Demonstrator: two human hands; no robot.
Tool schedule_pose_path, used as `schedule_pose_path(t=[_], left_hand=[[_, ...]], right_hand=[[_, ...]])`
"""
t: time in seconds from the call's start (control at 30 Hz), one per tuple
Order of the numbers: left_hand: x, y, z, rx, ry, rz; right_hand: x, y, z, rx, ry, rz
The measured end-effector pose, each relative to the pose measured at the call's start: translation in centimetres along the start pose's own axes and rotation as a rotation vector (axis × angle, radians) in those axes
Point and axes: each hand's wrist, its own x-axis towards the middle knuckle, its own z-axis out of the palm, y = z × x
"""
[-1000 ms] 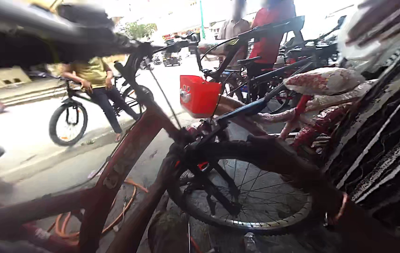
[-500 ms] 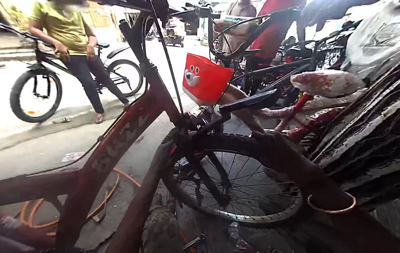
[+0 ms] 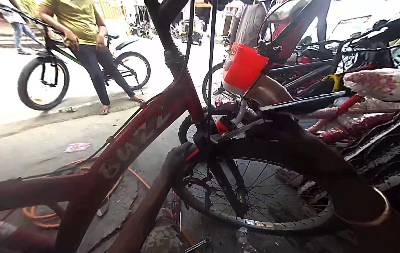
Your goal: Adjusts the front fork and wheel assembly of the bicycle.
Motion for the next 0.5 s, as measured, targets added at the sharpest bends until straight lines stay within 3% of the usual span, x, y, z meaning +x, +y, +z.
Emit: schedule_pose_path(t=[0.07, 0.13, 0.2, 0.3, 0.4, 0.5], left_hand=[[-0.4, 0.3, -0.2, 0.031, -0.006, 0.005], [-0.5, -0.1, -0.7, 0.057, -0.014, 0.043], [-0.6, -1.8, -1.5, 0.082, -0.051, 0.08], [0.4, -4.3, -0.4, 0.058, 0.04, 0.171], [0.7, -4.1, 0.9, 0.039, 0.062, 0.147], [0.4, -2.3, -0.2, 0.101, -0.01, 0.087]], right_hand=[[1.4, -1.5, 1.9, 0.2, -0.019, 0.098], [2.8, -1.8, 3.2, 0.175, 0.035, 0.09], [2.7, -1.5, 4.3, 0.09, 0.068, 0.086], [2.7, -0.5, 4.3, -0.231, 0.094, -0.082], [2.3, 0.5, 3.2, -0.549, 0.163, -0.11], [1.7, -0.5, 2.7, -0.582, 0.152, -0.073]])
